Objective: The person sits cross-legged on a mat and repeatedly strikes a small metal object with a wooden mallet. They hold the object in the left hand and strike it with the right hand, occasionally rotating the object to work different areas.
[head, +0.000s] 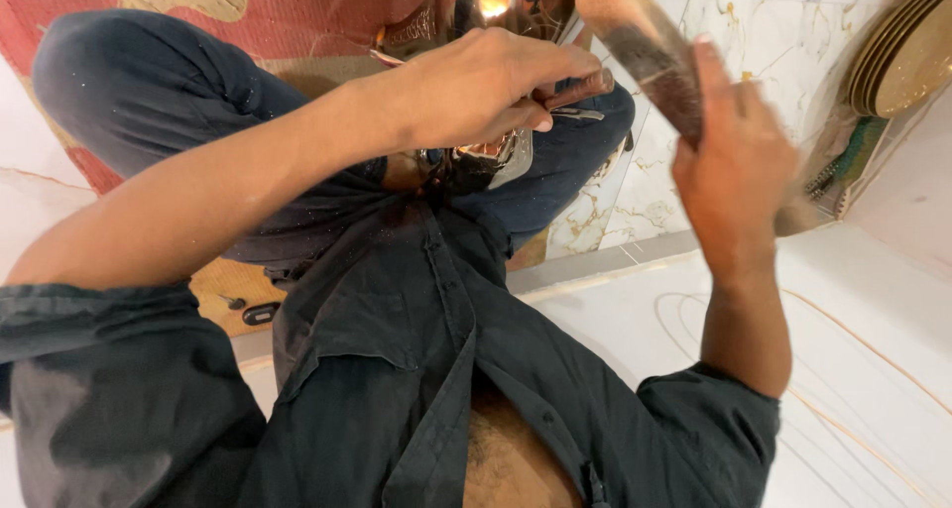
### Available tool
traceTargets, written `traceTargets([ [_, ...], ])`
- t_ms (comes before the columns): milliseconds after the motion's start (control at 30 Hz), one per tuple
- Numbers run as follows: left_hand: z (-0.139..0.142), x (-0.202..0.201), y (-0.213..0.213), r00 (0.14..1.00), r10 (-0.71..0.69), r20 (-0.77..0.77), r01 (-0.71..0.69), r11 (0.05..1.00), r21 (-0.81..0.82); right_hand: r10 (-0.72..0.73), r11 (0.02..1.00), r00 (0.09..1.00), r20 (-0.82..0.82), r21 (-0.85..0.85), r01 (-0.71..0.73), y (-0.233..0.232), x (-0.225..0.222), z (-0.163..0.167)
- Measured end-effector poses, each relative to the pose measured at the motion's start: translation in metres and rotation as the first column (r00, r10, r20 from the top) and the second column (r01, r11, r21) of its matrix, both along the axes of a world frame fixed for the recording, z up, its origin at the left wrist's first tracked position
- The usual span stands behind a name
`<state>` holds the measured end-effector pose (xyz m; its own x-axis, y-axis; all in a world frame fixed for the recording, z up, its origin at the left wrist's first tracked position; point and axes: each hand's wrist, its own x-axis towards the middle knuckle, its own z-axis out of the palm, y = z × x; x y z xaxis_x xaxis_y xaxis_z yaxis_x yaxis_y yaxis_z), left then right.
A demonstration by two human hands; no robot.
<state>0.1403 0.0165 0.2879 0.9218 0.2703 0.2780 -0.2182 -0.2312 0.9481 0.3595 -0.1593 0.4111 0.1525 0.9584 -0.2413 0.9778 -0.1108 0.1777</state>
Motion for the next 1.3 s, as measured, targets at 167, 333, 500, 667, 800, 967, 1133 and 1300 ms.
traceTargets([
  [167,0.0,0.003,0.001,0.999,-0.042,-0.012,0.041,0.999,-0.022,-0.273,0.787,0.552,-0.788,0.147,0.599,-0.048,0.016,-0.004],
  [333,0.01,0.009,0.008,0.987,-0.158,0.021,0.158,0.987,-0.003,-0.398,0.838,0.757,-0.519,0.131,0.53,-0.101,0.006,-0.028],
  [500,0.022,0.011,0.018,0.912,-0.395,-0.113,0.401,0.916,0.032,-0.442,0.735,0.706,-0.553,0.227,0.638,-0.124,-0.021,-0.058],
  [667,0.021,0.005,0.018,0.942,-0.334,0.0,0.334,0.941,-0.058,-0.289,0.716,0.771,-0.567,0.407,0.568,-0.103,-0.031,-0.043],
  [800,0.012,-0.004,0.009,0.996,-0.084,0.032,0.085,0.996,-0.025,-0.454,0.82,0.795,-0.402,0.159,0.55,-0.067,-0.027,-0.007],
  [967,0.002,-0.009,-0.003,1.0,0.018,0.02,-0.016,0.996,-0.088,-0.28,0.93,0.878,-0.387,0.116,0.348,-0.031,-0.027,0.006],
  [1133,-0.004,-0.006,-0.002,0.998,-0.032,-0.053,0.032,0.999,0.003,-0.216,0.964,0.877,-0.43,0.05,0.261,-0.025,-0.023,-0.02],
  [1300,-0.002,-0.007,0.002,0.998,-0.065,-0.01,0.065,0.997,-0.037,-0.362,0.842,0.717,-0.596,0.121,0.526,-0.04,-0.016,-0.021],
])
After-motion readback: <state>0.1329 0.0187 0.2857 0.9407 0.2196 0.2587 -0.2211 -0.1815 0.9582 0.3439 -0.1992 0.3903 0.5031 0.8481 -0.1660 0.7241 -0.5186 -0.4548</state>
